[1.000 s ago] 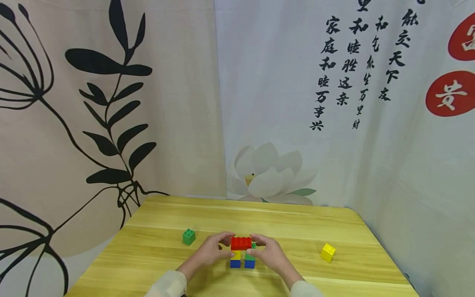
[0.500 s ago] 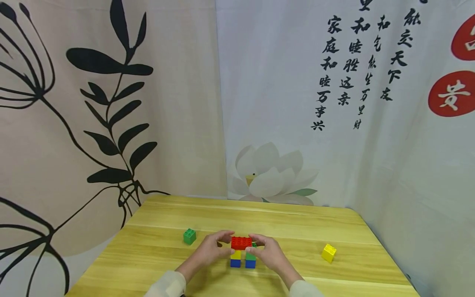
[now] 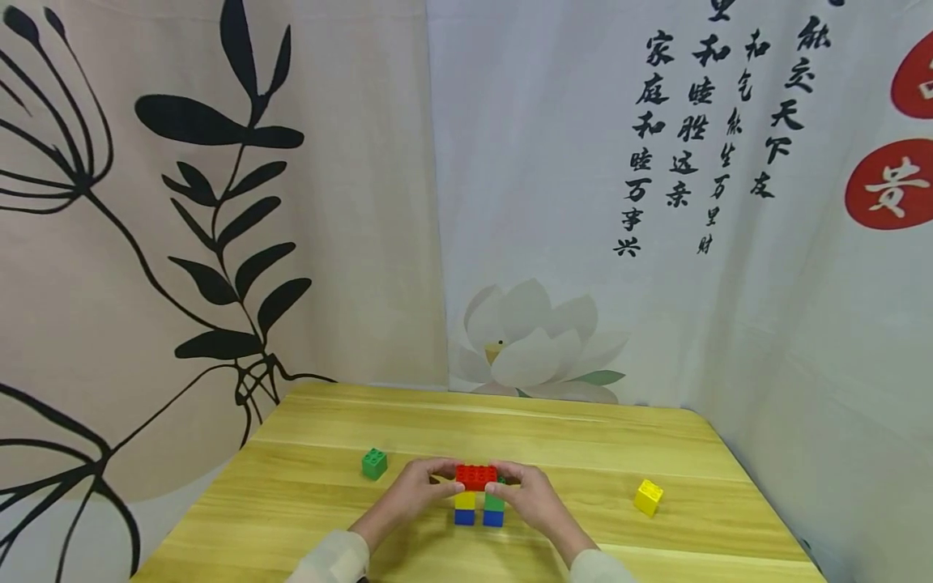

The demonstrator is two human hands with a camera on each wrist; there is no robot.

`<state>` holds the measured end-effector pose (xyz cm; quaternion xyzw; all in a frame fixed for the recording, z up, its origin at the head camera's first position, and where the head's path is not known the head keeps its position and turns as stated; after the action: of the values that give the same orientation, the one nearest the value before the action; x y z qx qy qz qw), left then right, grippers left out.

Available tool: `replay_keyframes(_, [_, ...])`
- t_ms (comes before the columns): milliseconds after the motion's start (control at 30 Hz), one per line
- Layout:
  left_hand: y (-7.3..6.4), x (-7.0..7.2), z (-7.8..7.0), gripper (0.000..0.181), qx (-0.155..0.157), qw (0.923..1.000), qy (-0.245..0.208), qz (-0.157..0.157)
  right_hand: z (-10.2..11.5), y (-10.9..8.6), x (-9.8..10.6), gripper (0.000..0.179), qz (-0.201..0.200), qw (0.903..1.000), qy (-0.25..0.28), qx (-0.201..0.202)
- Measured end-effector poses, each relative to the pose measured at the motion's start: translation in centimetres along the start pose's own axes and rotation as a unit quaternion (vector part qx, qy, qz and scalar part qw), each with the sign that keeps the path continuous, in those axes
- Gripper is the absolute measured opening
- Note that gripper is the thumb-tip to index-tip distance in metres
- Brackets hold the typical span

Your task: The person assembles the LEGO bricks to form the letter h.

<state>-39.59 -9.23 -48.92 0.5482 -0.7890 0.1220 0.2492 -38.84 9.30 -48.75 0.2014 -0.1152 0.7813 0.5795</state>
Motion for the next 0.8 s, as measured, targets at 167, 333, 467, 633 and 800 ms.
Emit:
replay_keyframes(167, [0.05,-0.13,-0.01,0.042,0.0,1.0,-0.001,0.009,-0.07,0.01,-0.02,0.055,0.005,1.0,0.001,0.004])
replay_keyframes(333, [0.1,-0.21,0.16,0.039,0.001,0.9999,-0.007,0.014,-0.18,0.02,-0.03,0.055,-0.002,1.0,-0.003,0.002])
replay_keyframes(467, [0.15,-0.34,0.4,0.038,0.003,0.9998,-0.013,0.017,-0.43,-0.04,-0.17,0.057,-0.005,0.9999,-0.007,-0.006])
replay_keyframes(633, [0.22,-0.4,0.55,0.039,0.003,0.9997,-0.015,0.017,-0.53,-0.25,-0.26,0.057,-0.005,1.0,-0.001,-0.008])
replay_keyframes(800, [0.3,-0.37,0.58,0.036,0.002,0.9997,-0.015,0.018,-0.62,-0.29,-0.25,0.059,-0.004,0.9999,0.006,-0.008])
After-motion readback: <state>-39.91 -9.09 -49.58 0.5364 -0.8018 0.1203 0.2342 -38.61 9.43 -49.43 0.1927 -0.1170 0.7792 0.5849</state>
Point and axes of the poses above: each hand's wrist, its own y-axis towards the middle knuckle, its own x-axis out of the back of the hand, z = x × y, the point moved 8 cm from there along y, towards the middle knuckle, and after that the axes turned 3 degrees about y, right-handed, at the moved point
